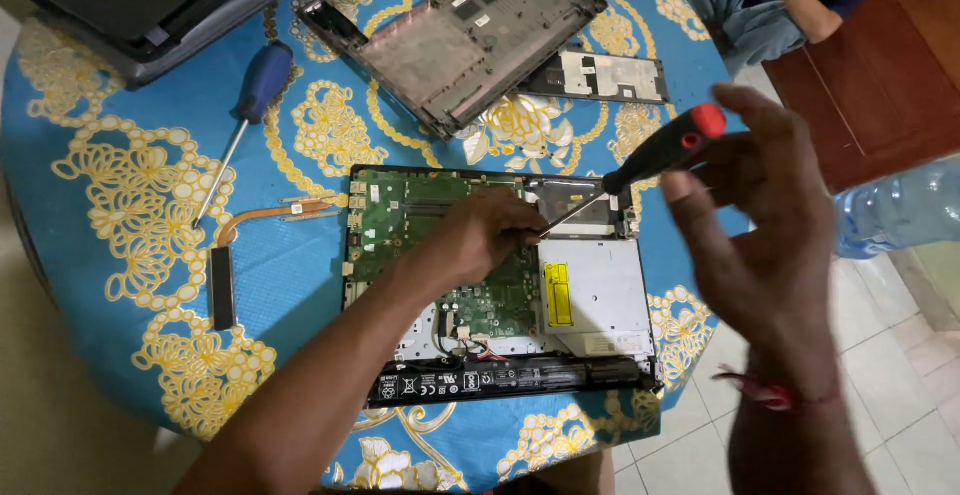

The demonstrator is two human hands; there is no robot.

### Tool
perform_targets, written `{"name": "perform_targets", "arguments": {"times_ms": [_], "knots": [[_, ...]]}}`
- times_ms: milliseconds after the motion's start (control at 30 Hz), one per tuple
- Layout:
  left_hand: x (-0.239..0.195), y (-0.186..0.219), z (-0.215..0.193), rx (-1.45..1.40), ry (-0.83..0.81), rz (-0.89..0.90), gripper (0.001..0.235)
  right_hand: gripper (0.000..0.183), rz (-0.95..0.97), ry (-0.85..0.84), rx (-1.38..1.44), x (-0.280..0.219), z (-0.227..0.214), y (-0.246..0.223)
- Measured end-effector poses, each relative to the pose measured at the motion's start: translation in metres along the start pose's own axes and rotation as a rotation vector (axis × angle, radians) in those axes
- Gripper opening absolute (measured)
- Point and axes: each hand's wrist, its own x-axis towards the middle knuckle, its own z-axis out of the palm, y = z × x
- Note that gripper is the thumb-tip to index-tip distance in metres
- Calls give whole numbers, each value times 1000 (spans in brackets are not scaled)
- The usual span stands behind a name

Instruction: The person uses a screwdriver to remove screws from the internal components of a disassembled laptop motherboard. They carefully unscrew and remove a metal bracket and other small parts from the circuit board.

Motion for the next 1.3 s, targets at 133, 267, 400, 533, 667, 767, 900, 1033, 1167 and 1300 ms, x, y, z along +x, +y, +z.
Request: {"name": "perform_targets", "arguments": {"times_ms": [133,267,400,533,667,767,900,1033,1167,1300], "knots": [[2,9,-6,-9,-120,-164,11,19,-18,-64,-178,11,-19,-19],[11,29,-19,2,-228,-472,13,12,-24,-82,-375,14,-19,-26],[14,34,-22,-70,-247,-626,12,19,-120,-87,-408,16,-16,-30],[12,33,-22,-33,-256,-575,15,14,-153,-106,-425,19,-13,-35],[13,32,-22,-37,-259,-539,17,13,-157,-121,-421,24,-12,-35],[14,35,-24,-70,-255,-582,15,13,-161,-127,-440,25,-11,-33],[14,35,-24,-77,-257,-579,16,19,-216,-137,-469,27,-10,-34],[12,32,-23,-60,-255,-549,17,19,-213,-172,-445,31,-7,-40],[13,33,-25,-51,-267,-566,17,17,-243,-170,-417,32,-5,-39],[14,35,-26,-45,-290,-596,15,17,-196,-199,-373,33,-5,-43]]}}
